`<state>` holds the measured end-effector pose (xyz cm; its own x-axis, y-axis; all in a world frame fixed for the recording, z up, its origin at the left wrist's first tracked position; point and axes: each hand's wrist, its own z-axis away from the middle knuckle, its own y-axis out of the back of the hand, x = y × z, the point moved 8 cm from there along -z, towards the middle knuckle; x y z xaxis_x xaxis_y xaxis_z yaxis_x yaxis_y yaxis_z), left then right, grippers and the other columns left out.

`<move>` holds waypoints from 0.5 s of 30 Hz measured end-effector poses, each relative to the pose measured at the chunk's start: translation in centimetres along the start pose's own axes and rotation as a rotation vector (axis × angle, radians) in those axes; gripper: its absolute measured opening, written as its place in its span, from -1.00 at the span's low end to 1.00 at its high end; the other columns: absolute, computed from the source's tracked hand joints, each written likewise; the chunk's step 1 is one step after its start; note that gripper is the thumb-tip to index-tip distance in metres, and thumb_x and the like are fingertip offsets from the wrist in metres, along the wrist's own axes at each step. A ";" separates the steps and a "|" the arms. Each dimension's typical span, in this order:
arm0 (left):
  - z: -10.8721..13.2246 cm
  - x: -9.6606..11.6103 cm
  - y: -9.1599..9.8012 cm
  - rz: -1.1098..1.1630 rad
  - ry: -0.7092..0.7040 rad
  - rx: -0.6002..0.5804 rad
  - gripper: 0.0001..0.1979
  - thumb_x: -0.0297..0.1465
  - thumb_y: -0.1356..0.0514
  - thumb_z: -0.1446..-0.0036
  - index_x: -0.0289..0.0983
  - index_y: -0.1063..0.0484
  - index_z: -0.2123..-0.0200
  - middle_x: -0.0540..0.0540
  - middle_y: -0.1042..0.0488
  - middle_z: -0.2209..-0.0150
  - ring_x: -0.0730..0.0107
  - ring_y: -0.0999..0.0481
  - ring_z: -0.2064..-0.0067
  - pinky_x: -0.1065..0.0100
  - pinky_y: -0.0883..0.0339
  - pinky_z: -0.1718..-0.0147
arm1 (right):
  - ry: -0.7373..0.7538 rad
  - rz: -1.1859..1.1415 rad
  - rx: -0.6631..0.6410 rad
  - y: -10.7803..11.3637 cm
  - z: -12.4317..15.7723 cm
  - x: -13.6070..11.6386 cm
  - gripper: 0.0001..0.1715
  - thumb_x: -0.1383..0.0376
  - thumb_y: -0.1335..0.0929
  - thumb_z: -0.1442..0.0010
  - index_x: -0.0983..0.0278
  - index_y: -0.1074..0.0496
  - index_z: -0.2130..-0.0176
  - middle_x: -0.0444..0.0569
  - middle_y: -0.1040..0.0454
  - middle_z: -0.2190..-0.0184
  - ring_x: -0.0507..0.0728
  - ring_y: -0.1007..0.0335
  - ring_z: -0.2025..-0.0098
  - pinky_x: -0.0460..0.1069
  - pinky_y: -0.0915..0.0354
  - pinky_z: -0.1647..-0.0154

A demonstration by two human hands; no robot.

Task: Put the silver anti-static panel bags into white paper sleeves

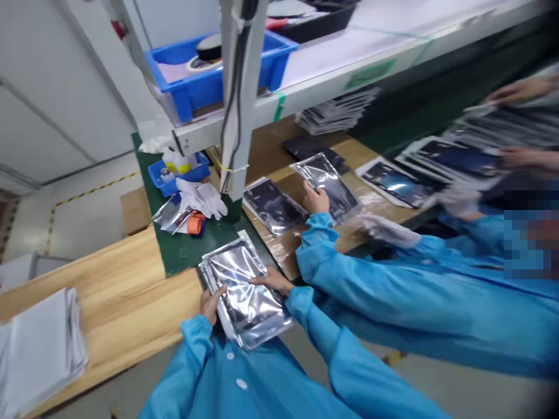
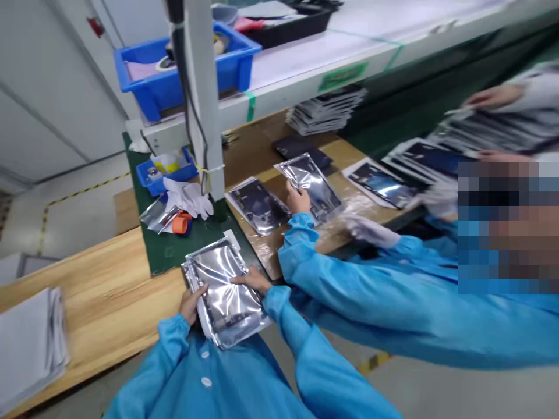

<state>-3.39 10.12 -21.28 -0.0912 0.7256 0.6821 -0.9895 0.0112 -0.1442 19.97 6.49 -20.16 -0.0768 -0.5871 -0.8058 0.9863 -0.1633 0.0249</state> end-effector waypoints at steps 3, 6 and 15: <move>1.5 1.6 1.0 0.044 -0.102 0.037 -0.57 -0.29 -0.49 0.38 -0.35 -0.47 0.40 0.02 -0.46 0.56 0.48 -0.43 0.53 0.44 -0.33 0.50 | 0.013 -0.043 -0.074 -2.0 0.8 -0.3 -0.49 0.08 -0.53 0.24 0.37 -0.51 0.33 -0.01 -0.54 0.42 0.18 -0.45 0.35 0.04 -0.36 0.27; 2.6 3.4 4.0 0.088 -0.167 0.072 -0.54 -0.26 -0.48 0.35 -0.33 -0.46 0.35 0.04 -0.46 0.53 0.48 -0.45 0.52 0.42 -0.36 0.46 | 0.016 -0.086 -0.136 -5.7 0.5 -1.3 -0.49 0.08 -0.54 0.26 0.37 -0.50 0.36 -0.04 -0.53 0.45 0.17 -0.44 0.38 0.05 -0.37 0.29; 2.7 6.3 23.2 0.082 -0.195 0.278 -0.44 -0.22 -0.50 0.45 -0.36 -0.47 0.33 -0.04 -0.51 0.51 0.34 -0.52 0.47 0.33 -0.41 0.41 | 0.057 -0.102 -0.286 -26.4 -2.6 -2.2 -0.54 0.14 -0.56 0.33 0.28 -0.49 0.39 -0.09 -0.54 0.44 0.18 -0.46 0.33 0.08 -0.38 0.19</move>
<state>-27.24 13.09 -18.33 -0.1648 0.5713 0.8040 -0.9683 -0.2487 -0.0219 -5.48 14.22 -20.57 -0.1775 -0.5327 -0.8275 0.9756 0.0154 -0.2192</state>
